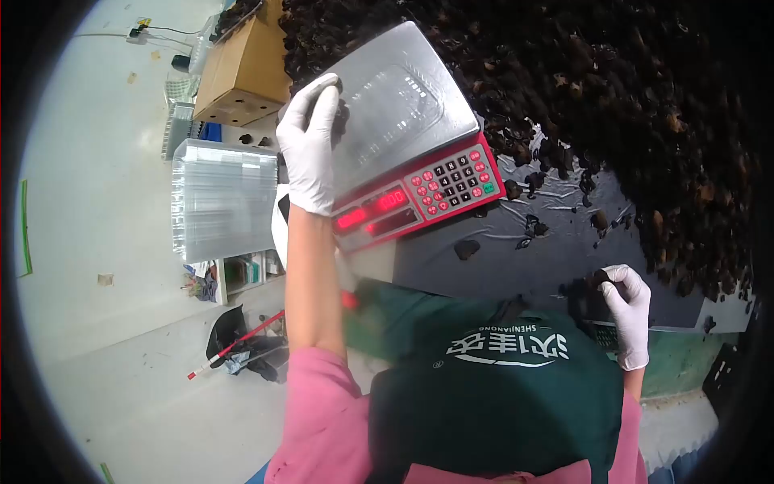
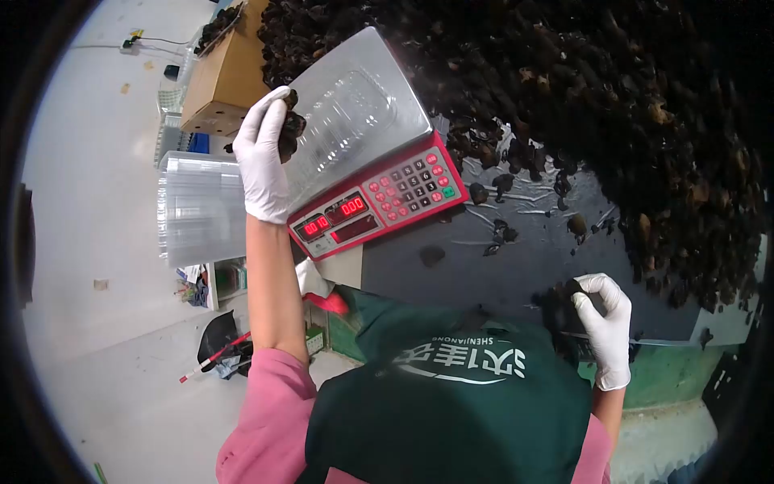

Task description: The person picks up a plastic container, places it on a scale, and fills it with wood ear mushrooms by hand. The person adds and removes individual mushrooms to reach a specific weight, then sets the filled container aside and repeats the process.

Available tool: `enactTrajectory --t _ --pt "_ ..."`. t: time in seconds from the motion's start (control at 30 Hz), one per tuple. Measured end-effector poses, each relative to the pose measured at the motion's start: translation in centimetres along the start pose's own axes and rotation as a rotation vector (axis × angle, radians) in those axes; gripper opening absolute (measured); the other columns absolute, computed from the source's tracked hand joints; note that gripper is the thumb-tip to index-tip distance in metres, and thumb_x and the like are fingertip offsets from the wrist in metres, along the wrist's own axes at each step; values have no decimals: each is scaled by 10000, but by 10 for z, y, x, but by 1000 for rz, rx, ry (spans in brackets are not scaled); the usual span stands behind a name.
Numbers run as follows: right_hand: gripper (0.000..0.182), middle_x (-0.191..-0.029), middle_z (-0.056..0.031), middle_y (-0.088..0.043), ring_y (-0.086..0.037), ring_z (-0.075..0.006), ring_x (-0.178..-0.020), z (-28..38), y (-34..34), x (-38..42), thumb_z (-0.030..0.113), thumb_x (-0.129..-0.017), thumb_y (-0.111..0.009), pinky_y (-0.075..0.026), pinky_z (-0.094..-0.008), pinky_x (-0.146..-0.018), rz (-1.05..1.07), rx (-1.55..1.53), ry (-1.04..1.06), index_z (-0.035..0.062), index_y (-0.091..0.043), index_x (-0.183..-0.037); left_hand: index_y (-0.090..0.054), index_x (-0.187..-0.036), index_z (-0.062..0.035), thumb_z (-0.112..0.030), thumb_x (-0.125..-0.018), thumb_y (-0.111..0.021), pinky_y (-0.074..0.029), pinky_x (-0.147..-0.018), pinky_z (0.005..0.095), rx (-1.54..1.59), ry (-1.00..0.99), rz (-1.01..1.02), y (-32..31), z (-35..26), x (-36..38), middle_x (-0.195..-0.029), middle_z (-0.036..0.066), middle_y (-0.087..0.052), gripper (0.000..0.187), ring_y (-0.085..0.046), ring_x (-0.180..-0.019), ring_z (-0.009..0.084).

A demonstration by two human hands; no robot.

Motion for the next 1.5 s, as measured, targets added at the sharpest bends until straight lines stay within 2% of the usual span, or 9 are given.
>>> enactTrajectory --t 0.3,0.43,0.57,0.9,1.0,1.1,1.17,1.3,1.5 --pt "66 -989 -64 -699 -625 -152 -971 -2 3 0 -40 -845 -674 -478 -302 -952 22 25 12 -19 -646 -902 -733 -1160 10 -67 -1031 -629 -527 -943 292 -295 -442 -188 19 -25 72 -1124 61 -739 182 -667 -1034 122" --pt "60 -992 -73 -704 -628 -155 -971 -10 0 -2 -20 -851 -672 -479 -306 -959 43 48 15 -23 -643 -904 -723 -1185 -67 -140 -871 -782 -588 -827 361 -703 -538 359 -29 24 163 -1053 144 -754 328 -739 -908 281" --pt "71 -996 -80 -709 -633 -158 -970 4 -7 1 -5 -852 -673 -482 -311 -963 76 107 45 -26 -641 -911 -654 -1264 -96 -195 -850 -754 -576 -797 428 -955 -367 497 -62 98 212 -1186 116 -652 437 -680 -967 331" --pt "77 -973 -111 -715 -667 -196 -922 5 -4 8 -34 -842 -677 -513 -316 -900 58 216 167 -32 -642 -911 -700 -1084 -50 18 -819 -725 -559 -905 419 -607 -609 159 -48 42 161 -1023 141 -701 275 -693 -978 312" --pt "91 -958 -121 -718 -689 -212 -888 2 4 11 -49 -842 -690 -528 -303 -852 -8 276 236 -31 -651 -923 -703 -1200 -33 29 -829 -749 -538 -965 406 -739 -682 -22 -21 -2 105 -1146 145 -704 379 -686 -1053 310" --pt "113 -965 -100 -724 -697 -256 -901 7 6 12 -21 -841 -727 -529 -328 -834 -155 410 314 6 -662 -930 -662 -1358 -62 22 -934 -721 -544 -844 283 -692 -617 -104 -2 -15 80 -1218 75 -697 437 -650 -968 122" --pt "152 -977 -80 -723 -682 -280 -909 16 1 12 3 -825 -753 -520 -366 -826 -314 644 483 59 -674 -942 -636 -1383 -55 29 -937 -715 -544 -837 276 -753 -733 -139 -3 -20 89 -1226 90 -695 460 -644 -948 113" --pt "316 -1120 -89 -690 -653 -307 -962 12 -40 -8 111 -775 -796 -500 -431 -846 -320 937 676 84 -660 -1059 -719 -1190 -3 101 -903 -656 -516 -986 337 -587 -612 149 -36 7 145 -1163 117 -724 311 -688 -1058 221" --pt "962 -1537 -276 -439 -436 -415 -1421 23 -141 -52 408 -749 -844 -286 -564 -1198 -56 860 716 -37 -426 -1492 -718 -1179 -11 50 -895 -706 -556 -902 323 -499 -424 332 -53 60 204 -1126 127 -727 291 -713 -1001 221"
Point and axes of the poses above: each hand's wrist, its own x-axis away from the middle knuckle, its own y-axis out of the back of the hand, z = x × y, the point moved 4 cm from there along -x, towards the middle knuckle
